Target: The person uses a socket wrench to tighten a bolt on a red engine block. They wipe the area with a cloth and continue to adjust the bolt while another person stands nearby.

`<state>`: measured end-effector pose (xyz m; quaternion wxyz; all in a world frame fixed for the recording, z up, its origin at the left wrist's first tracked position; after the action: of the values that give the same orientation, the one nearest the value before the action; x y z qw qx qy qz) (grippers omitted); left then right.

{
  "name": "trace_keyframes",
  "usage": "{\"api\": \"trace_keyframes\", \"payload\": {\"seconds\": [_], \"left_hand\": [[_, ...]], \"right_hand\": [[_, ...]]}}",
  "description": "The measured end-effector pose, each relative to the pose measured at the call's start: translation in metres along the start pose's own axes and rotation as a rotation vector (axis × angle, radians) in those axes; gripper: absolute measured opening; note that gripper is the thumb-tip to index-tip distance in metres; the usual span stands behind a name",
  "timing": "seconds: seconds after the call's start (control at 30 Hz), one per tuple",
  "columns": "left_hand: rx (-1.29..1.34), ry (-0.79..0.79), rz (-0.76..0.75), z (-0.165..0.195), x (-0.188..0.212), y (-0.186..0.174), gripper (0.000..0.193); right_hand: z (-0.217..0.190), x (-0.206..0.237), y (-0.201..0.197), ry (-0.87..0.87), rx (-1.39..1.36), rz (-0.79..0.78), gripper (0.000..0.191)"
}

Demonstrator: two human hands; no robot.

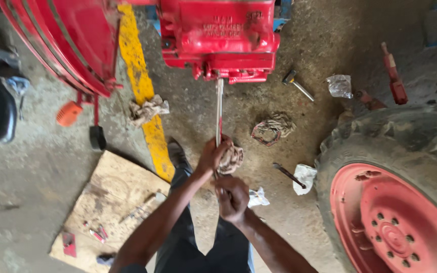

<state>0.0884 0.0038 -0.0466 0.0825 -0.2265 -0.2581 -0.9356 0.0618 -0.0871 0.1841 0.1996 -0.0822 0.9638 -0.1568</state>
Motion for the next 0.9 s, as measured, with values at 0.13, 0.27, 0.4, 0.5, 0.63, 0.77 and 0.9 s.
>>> {"api": "trace_keyframes", "payload": {"seconds": [0.13, 0.27, 0.4, 0.5, 0.63, 0.77, 0.9], "left_hand": [[-0.144, 0.031, -0.053, 0.023, 0.003, 0.004, 0.020], [0.200, -0.106, -0.143, 0.022, 0.002, 0.012, 0.017], [0.487, -0.160, -0.281, 0.021, 0.001, 0.023, 0.018], [0.605, -0.218, -0.280, 0.014, -0.008, 0.029, 0.017], [0.444, -0.348, -0.119, 0.009, -0.023, 0.019, 0.015], [0.656, -0.545, -0.104, -0.009, -0.029, 0.052, 0.022], [0.789, -0.483, -0.149, -0.019, -0.041, 0.096, 0.024]], "right_hand": [[-0.025, -0.007, 0.007, -0.056, 0.056, 0.016, 0.010], [-0.037, -0.018, 0.035, -0.115, 0.103, -0.038, 0.011], [-0.038, -0.004, 0.097, -0.181, 0.081, -0.285, 0.024], [-0.017, 0.010, 0.118, -0.139, 0.019, -0.309, 0.033], [0.041, 0.021, 0.043, 0.060, -0.287, 0.005, 0.031], [0.142, 0.047, -0.116, 0.450, 0.451, 0.682, 0.023], [0.224, 0.054, -0.049, 0.955, 0.668, 0.281, 0.021]]}}
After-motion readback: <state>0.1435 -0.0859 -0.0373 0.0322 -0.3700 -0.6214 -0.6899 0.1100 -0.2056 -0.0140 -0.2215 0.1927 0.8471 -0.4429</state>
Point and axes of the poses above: each hand's wrist, its own x-axis away from the middle knuckle, its own y-axis out of the palm, z = x × y, the point moved 10 cm from there along -x, towards the middle knuckle, and after that the axes turned 15 degrees about x, right-handed, at the moved point
